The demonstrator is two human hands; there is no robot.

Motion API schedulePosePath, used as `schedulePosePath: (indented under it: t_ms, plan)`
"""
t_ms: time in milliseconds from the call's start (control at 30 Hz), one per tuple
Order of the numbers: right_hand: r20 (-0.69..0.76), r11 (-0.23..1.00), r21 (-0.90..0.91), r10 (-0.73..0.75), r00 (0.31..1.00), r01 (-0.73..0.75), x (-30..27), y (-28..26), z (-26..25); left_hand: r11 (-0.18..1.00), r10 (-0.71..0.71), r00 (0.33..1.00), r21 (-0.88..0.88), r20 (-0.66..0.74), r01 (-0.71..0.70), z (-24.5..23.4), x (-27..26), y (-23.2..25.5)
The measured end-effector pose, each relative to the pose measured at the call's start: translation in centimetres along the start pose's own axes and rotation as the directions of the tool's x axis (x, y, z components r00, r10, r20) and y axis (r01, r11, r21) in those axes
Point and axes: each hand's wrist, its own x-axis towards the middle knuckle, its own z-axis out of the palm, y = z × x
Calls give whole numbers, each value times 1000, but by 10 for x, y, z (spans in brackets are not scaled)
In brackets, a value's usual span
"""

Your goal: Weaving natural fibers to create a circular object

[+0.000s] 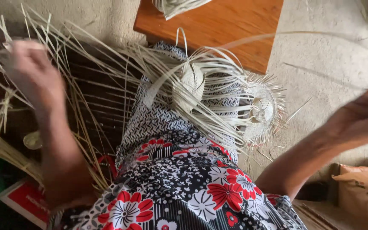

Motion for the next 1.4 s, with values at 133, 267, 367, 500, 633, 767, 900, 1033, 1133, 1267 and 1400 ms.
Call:
schedulePosePath:
  t_ms: [133,267,367,500,633,767,900,1033,1133,1267,1400]
  plan:
    - [254,968,-60,250,934,-242,-70,31,159,343,344,863,-905,371,252,-13,-12,184]
    - [585,785,-88,539,606,-614,-154,23,250,-110,562,667,-755,489,646,-20,-6,271]
    - [571,738,-300,646,506,-604,-166,36,237,-339,431,710,-629,557,699,-25,11,278]
    - [650,736,-565,675,349,-373,-157,39,189,32,270,703,-736,658,676,-5,18,233]
    - [686,728,-535,670,283,-428,-137,38,94,-232,-122,744,-748,657,622,14,46,155]
    - [270,351,-901,913,305,-254,-119,2,52,92,-329,882,-918,336,385,56,47,83]
    - [471,542,-695,840,270,-472,-124,-12,23,276,-343,936,-944,78,180,86,53,56]
    - [409,482,-758,876,256,-440,-125,-24,10,224,-502,829,-888,247,401,90,50,41]
    - [450,500,-699,863,229,-512,-124,-28,2,198,-601,744,-847,292,493,99,43,17]
    - [717,621,-415,673,180,-665,-123,-38,36,66,-712,579,-783,397,619,113,33,-14]
    - [699,665,-488,686,203,-565,-112,-42,50,158,-622,677,-784,393,601,110,26,-25]
